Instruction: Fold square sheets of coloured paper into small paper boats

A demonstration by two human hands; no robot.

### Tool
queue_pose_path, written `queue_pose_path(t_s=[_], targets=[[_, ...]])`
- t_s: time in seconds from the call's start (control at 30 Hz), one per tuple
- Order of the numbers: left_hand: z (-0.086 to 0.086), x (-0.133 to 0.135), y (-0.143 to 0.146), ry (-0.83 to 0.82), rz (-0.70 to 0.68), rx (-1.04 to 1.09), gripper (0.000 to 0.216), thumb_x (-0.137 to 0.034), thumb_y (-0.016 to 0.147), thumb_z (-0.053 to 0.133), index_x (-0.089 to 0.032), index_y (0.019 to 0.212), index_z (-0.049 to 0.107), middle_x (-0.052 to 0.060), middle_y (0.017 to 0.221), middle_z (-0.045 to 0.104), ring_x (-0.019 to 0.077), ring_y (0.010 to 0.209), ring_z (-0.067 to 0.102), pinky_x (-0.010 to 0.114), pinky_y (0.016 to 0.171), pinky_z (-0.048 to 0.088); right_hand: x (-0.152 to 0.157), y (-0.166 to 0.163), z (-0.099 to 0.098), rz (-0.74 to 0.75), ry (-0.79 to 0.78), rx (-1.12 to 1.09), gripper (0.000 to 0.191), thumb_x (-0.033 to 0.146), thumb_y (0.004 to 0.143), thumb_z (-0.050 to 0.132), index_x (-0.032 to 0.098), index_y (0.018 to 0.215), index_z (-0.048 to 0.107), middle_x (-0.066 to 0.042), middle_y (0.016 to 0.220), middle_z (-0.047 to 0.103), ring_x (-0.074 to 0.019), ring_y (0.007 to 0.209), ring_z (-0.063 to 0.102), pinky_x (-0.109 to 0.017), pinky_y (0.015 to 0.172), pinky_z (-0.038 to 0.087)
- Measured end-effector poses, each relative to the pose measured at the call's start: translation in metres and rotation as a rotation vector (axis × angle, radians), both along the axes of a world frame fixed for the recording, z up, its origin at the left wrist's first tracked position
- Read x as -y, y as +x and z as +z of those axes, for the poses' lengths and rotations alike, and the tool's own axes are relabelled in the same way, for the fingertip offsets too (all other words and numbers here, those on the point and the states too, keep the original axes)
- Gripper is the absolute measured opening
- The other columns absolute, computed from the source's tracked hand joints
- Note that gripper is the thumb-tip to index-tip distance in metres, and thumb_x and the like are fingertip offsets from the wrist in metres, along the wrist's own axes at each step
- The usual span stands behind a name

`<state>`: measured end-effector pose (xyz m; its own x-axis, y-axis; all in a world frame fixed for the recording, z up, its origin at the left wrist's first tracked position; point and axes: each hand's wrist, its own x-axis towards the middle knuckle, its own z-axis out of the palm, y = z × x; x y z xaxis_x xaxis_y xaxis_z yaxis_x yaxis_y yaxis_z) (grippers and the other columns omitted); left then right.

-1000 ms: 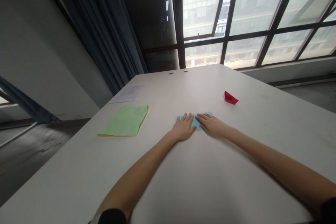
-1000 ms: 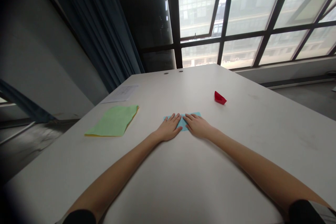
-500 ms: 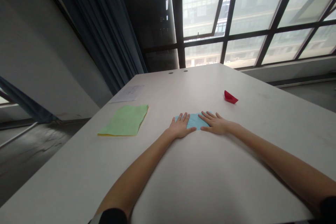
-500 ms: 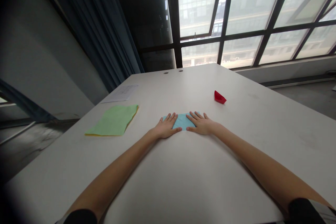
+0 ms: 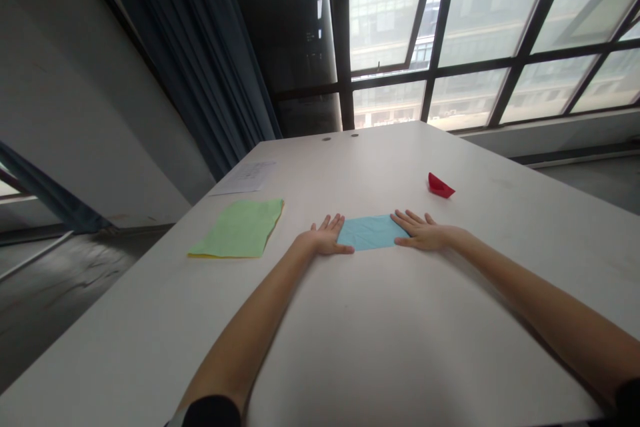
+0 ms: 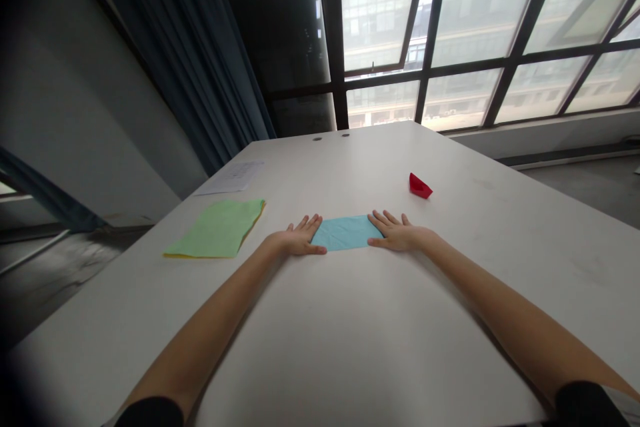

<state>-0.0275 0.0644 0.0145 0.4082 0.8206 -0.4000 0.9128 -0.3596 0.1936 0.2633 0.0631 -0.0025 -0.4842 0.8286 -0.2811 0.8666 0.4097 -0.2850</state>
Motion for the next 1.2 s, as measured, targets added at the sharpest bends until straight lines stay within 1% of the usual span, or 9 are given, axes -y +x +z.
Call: queue_pose_path(t_s=[0.17, 0.23, 0.37, 0.47, 0.73, 0.9, 1.03, 1.1, 1.2], targets=[[0.005, -0.005, -0.013, -0.059, -0.023, -0.135, 0.110, -0.077, 0.059, 0.042, -0.023, 0.137, -0.016, 0.009, 0.141, -0.022, 0.0340, 0.129, -0.016, 0.062, 0.098, 0.008, -0.009, 0.011, -0.003, 0.043, -0.071, 0.016, 0.088, 0.072, 0.072, 0.030, 0.026, 0.138, -0.006, 0.000, 0.146, -0.006, -0.0293, 0.131, -0.010, -0.057, 0.102, -0.004], [0.007, -0.007, -0.016, -0.072, -0.024, -0.162, 0.113, -0.077, 0.057, 0.042, -0.024, 0.135, -0.018, 0.008, 0.140, -0.026, 0.0345, 0.129, -0.017, 0.062, 0.098, 0.008, -0.011, 0.012, -0.002, 0.044, -0.088, 0.027, 0.090, 0.072, 0.071, 0.031, 0.026, 0.138, -0.008, 0.001, 0.146, -0.008, -0.0291, 0.131, -0.012, -0.056, 0.103, -0.005], [0.009, -0.008, -0.018, -0.082, -0.026, -0.165, 0.114, -0.077, 0.056, 0.044, -0.025, 0.136, -0.018, 0.008, 0.139, -0.027, 0.0349, 0.129, -0.018, 0.062, 0.098, 0.008, -0.013, 0.014, -0.003, 0.045, -0.100, 0.025, 0.091, 0.073, 0.070, 0.032, 0.027, 0.138, -0.009, 0.002, 0.145, -0.010, -0.0296, 0.130, -0.014, -0.056, 0.103, -0.005], [0.009, -0.008, -0.018, -0.082, -0.028, -0.160, 0.115, -0.078, 0.056, 0.043, -0.023, 0.135, -0.019, 0.008, 0.140, -0.026, 0.0347, 0.129, -0.017, 0.061, 0.098, 0.007, -0.014, 0.014, -0.005, 0.042, -0.090, 0.017, 0.092, 0.073, 0.070, 0.031, 0.027, 0.138, -0.009, 0.001, 0.145, -0.010, -0.0299, 0.130, -0.014, -0.055, 0.103, -0.004], [0.004, -0.010, -0.020, -0.088, -0.037, -0.153, 0.117, -0.079, 0.055, 0.041, -0.020, 0.134, -0.022, 0.009, 0.139, -0.027, 0.0347, 0.128, -0.018, 0.062, 0.098, 0.007, -0.012, 0.014, -0.009, 0.019, -0.057, 0.020, 0.089, 0.072, 0.071, 0.032, 0.028, 0.138, -0.006, 0.000, 0.146, -0.008, -0.0302, 0.130, -0.011, -0.057, 0.103, -0.002], [0.006, -0.009, -0.020, -0.088, -0.036, -0.154, 0.116, -0.079, 0.055, 0.040, -0.021, 0.135, -0.022, 0.008, 0.139, -0.027, 0.0344, 0.129, -0.019, 0.062, 0.098, 0.006, -0.013, 0.015, -0.008, 0.023, -0.059, -0.008, 0.090, 0.072, 0.070, 0.035, 0.028, 0.139, -0.002, -0.001, 0.146, -0.004, -0.0316, 0.131, -0.009, -0.058, 0.102, -0.002], [0.008, -0.008, -0.019, -0.088, -0.040, -0.155, 0.117, -0.080, 0.054, 0.039, -0.020, 0.135, -0.022, 0.008, 0.140, -0.027, 0.0344, 0.128, -0.018, 0.061, 0.099, 0.006, -0.013, 0.016, -0.002, 0.059, -0.076, -0.023, 0.097, 0.071, 0.066, 0.043, 0.027, 0.139, -0.002, -0.004, 0.147, -0.002, -0.0333, 0.131, -0.007, -0.059, 0.102, 0.001], [0.007, -0.009, -0.019, -0.085, -0.040, -0.161, 0.117, -0.080, 0.054, 0.039, -0.020, 0.135, -0.022, 0.008, 0.140, -0.026, 0.0347, 0.128, -0.018, 0.061, 0.099, 0.006, -0.014, 0.016, 0.004, 0.069, -0.072, -0.031, 0.103, 0.070, 0.062, 0.049, 0.025, 0.140, -0.001, -0.006, 0.147, 0.001, -0.0343, 0.132, -0.003, -0.058, 0.103, 0.006], [0.005, -0.010, -0.020, -0.080, -0.039, -0.160, 0.117, -0.080, 0.054, 0.039, -0.021, 0.135, -0.021, 0.009, 0.140, -0.026, 0.0349, 0.128, -0.018, 0.062, 0.098, 0.006, -0.014, 0.016, 0.015, 0.087, -0.032, -0.083, 0.107, 0.068, 0.057, 0.056, 0.023, 0.140, 0.006, -0.011, 0.146, 0.010, -0.0334, 0.132, 0.007, -0.051, 0.104, 0.016]])
